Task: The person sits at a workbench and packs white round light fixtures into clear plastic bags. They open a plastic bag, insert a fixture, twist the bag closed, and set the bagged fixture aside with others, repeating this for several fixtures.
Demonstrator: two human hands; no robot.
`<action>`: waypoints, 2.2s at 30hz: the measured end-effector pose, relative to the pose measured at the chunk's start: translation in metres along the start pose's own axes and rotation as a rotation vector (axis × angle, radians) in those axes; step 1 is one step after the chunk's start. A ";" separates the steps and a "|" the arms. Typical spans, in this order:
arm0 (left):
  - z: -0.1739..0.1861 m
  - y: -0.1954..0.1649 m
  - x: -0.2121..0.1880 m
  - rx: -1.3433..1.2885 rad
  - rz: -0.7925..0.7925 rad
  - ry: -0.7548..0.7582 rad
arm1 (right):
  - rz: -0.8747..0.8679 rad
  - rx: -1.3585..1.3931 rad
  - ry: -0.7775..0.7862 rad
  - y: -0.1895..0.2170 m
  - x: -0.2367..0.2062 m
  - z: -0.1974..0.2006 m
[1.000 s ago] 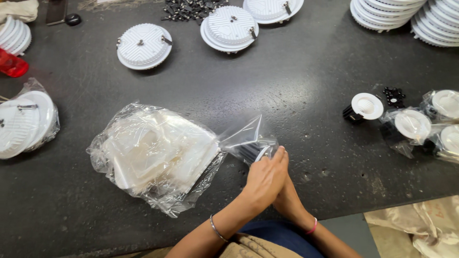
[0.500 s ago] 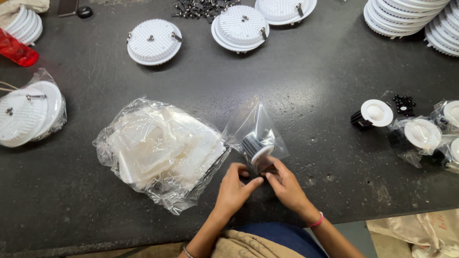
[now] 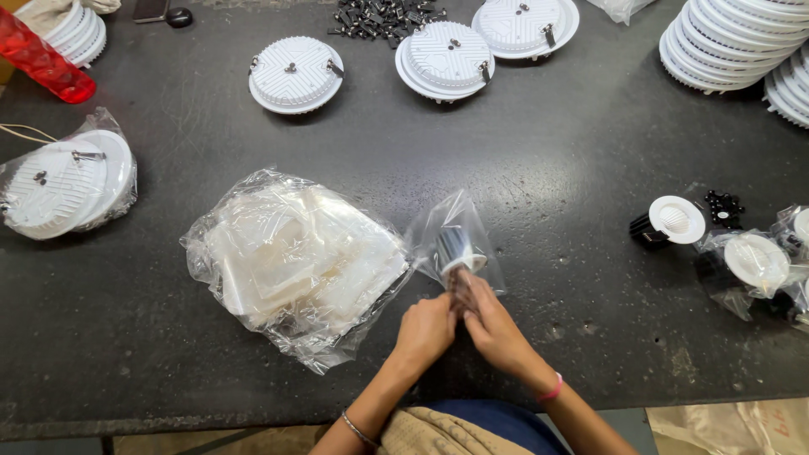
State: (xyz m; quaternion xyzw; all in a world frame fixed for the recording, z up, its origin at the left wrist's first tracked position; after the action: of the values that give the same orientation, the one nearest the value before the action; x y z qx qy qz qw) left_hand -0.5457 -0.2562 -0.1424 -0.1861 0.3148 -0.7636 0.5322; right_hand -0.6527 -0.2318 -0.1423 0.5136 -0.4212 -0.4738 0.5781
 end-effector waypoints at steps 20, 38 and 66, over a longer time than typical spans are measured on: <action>0.061 -0.032 -0.021 -0.092 0.031 -0.018 | 0.288 -0.624 -0.326 0.048 -0.010 0.036; 0.031 0.048 0.110 -0.769 0.184 -0.237 | -0.164 -0.782 -0.598 0.045 0.018 0.055; 0.034 -0.091 0.017 0.297 -0.840 -0.143 | -0.024 -0.524 -0.452 0.058 -0.055 0.097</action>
State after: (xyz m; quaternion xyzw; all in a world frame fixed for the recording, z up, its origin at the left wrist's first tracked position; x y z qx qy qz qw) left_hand -0.5945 -0.2596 -0.0565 -0.2717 0.0615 -0.9354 0.2176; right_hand -0.7513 -0.1957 -0.0733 0.2348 -0.3967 -0.6742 0.5770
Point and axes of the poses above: each hand's wrist, its own x-axis towards the middle knuckle, its own z-axis out of the back of the hand, y = z × x, the point moved 10 cm from there along x, towards the middle knuckle, and after that the axes turned 3 degrees about -z, right-handed, at the moved point
